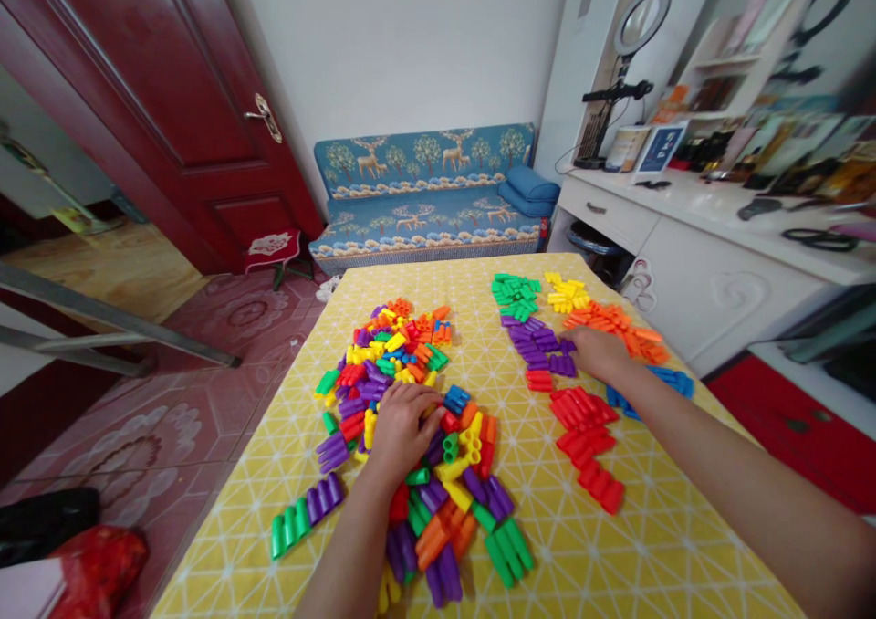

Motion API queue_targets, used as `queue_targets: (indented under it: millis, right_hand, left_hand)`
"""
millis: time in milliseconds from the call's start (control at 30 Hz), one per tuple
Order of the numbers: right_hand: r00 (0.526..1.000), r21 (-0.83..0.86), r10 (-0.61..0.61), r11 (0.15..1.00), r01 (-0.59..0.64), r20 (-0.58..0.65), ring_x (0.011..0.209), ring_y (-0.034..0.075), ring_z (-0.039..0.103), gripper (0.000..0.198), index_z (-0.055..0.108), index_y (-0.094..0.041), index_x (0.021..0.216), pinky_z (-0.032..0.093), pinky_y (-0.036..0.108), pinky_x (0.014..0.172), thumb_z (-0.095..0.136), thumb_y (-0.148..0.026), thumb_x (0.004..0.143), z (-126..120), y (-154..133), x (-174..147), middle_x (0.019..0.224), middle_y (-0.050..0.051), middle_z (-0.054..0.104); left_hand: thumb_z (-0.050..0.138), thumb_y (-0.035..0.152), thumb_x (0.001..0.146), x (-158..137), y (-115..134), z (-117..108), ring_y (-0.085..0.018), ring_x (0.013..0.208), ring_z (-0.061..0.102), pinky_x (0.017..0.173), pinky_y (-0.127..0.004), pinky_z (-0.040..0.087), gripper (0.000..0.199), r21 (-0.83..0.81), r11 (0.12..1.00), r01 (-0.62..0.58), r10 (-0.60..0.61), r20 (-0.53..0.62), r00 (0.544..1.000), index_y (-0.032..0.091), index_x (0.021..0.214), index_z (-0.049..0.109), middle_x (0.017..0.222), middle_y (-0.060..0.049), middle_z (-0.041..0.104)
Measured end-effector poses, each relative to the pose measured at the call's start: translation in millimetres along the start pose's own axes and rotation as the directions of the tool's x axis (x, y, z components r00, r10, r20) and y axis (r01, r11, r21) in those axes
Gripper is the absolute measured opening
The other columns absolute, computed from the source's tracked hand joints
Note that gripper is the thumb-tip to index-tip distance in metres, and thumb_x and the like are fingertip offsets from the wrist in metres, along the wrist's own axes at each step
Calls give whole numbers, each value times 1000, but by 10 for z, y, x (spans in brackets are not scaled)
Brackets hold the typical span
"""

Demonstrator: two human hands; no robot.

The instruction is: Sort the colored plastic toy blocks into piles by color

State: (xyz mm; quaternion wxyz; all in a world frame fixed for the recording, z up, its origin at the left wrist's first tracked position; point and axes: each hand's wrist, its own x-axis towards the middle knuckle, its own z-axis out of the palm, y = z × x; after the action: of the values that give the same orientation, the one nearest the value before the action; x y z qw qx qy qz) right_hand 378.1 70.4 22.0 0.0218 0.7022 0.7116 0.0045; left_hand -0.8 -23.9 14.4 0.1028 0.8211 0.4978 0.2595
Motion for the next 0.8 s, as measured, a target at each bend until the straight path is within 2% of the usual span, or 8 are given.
queue_targets:
  millis: [133,300,367,433,533,633,733,800]
  right_hand:
    - [999,126,32,992,-31,-12,92,24,68,40,72,-26,108,47,28,72,57,-13,74,50,-2,26,103,9,73]
    - [988,260,123,961,-97,-89,84,23,68,16,71,-19,80,48,27,69,61,-15,69,-6,53,74,84,6,73]
    - [971,485,215,863,-141,-101,77,22,68,6,67,-19,70,50,28,65,62,-17,69,-27,25,67,74,5,72]
    - [956,709,287,685,-165,-54,67,21,68,6,63,-19,64,51,27,60,62,-18,70,-13,-47,42,66,5,70]
    - [956,821,294,542,-178,13,58,18,67,11,60,-20,64,53,26,55,61,-20,75,66,-187,-16,62,4,69]
    - [953,819,303,541,-189,20,55,17,66,17,58,-20,60,52,26,53,62,-23,77,128,-279,-79,59,4,68]
    - [946,712,301,690,-129,-120,64,20,66,19,60,-21,61,51,29,60,63,-29,77,110,-356,-167,65,5,69]
    - [945,615,210,788,-11,-252,73,21,66,18,63,-21,66,50,30,68,60,-32,80,82,-477,-260,75,5,71]
  left_hand:
    - [55,35,91,-3,-10,8,-23,100,62,98,-44,39,19,-5,1000,-9,9,-5,1000,26,98,71,106,-5,72]
    - [55,34,91,-4,-20,17,-22,100,62,97,-44,39,18,-9,1000,-12,12,-7,1000,26,98,71,106,-4,72]
    - [56,34,91,-2,-16,14,-22,99,62,97,-43,39,18,-7,1000,-11,11,-8,1000,26,98,70,106,-3,72]
    - [56,34,91,0,-11,9,-22,99,62,97,-44,39,18,-6,1000,-10,10,-6,1000,26,97,71,106,-3,72]
    - [55,35,91,-1,-6,4,-23,99,62,97,-44,39,19,-7,1000,-10,10,-3,1000,26,97,71,105,-4,72]
    - [55,35,91,-3,-9,4,-23,99,63,97,-44,39,20,-12,1000,-13,13,-9,1000,25,97,71,105,-5,72]
    - [56,34,90,-2,-10,4,-22,99,62,97,-44,39,18,-8,1000,-15,15,-12,1000,26,97,71,105,-4,72]
    - [57,33,90,-2,-4,0,-22,100,62,96,-43,40,17,-4,1000,-8,8,-12,1000,26,97,71,105,-3,72]
